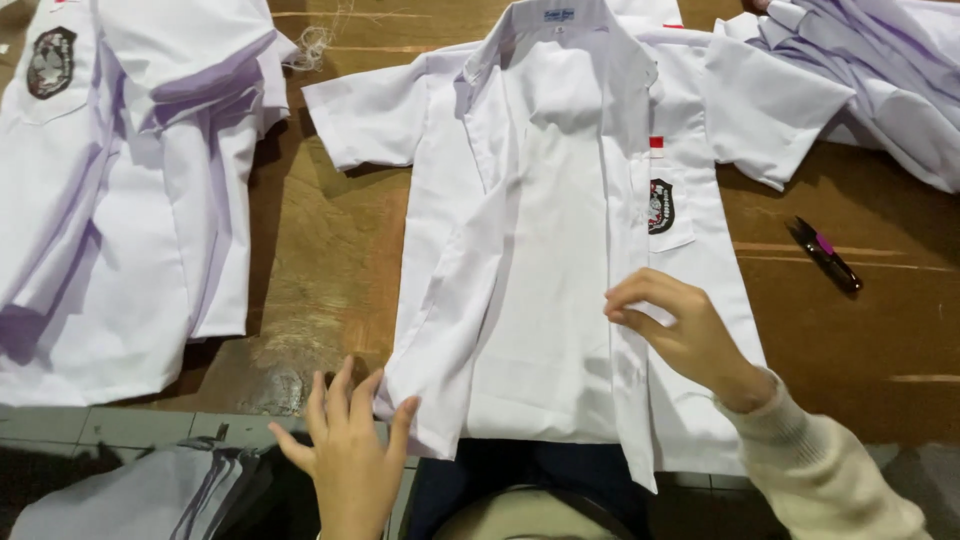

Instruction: Marking button positions with a pen, buttoning a white shirt, and trimming loose threads with snips on a wooden work table.

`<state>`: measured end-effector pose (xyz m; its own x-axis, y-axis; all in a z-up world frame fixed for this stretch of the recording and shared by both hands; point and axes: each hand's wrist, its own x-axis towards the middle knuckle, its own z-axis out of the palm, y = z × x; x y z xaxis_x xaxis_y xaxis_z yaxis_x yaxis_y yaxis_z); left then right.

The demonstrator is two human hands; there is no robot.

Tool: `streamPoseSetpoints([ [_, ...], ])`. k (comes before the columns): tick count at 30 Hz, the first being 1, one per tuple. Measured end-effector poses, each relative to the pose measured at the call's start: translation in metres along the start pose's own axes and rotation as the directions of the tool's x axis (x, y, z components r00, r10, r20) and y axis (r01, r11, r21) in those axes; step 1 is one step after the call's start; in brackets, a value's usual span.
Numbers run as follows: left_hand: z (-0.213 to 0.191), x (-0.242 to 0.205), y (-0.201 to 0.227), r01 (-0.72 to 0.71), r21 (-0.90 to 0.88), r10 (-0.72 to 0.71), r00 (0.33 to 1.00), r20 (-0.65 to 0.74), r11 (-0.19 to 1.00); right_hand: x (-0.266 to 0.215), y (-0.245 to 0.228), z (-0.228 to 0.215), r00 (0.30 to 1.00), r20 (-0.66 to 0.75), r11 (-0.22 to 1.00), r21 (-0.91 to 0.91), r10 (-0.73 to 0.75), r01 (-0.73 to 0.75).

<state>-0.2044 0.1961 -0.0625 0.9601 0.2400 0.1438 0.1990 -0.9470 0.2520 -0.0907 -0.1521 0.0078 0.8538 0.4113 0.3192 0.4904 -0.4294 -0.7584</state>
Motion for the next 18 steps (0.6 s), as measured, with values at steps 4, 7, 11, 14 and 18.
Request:
streamPoseSetpoints([
  [4,-0.005,-0.005,0.016,-0.087,-0.153,0.062,0.985,-0.163,0.984,-0.079,0.007,-0.043,0.996,-0.085,0.980,-0.196,0.010,-0.026],
  [7,-0.006,-0.004,0.022,-0.171,-0.340,0.083,0.963,-0.258,0.925,-0.137,0.009,-0.060,0.874,-0.338,0.894,-0.158,0.349,-0.418],
  [11,-0.006,-0.002,0.031,-0.219,-0.539,0.062,0.954,-0.293,0.813,-0.191,0.027,-0.058,0.540,-0.663,0.663,-0.088,0.518,-0.744],
  [14,-0.004,0.005,0.029,-0.098,-0.392,0.076,0.995,-0.072,0.915,-0.204,0.040,-0.052,0.496,-0.701,0.654,-0.056,0.512,-0.755],
  [18,0.009,0.000,0.026,-0.122,-0.053,0.122,0.992,0.009,0.991,-0.200,0.058,-0.045,0.576,-0.759,0.672,-0.259,0.304,-0.694],
])
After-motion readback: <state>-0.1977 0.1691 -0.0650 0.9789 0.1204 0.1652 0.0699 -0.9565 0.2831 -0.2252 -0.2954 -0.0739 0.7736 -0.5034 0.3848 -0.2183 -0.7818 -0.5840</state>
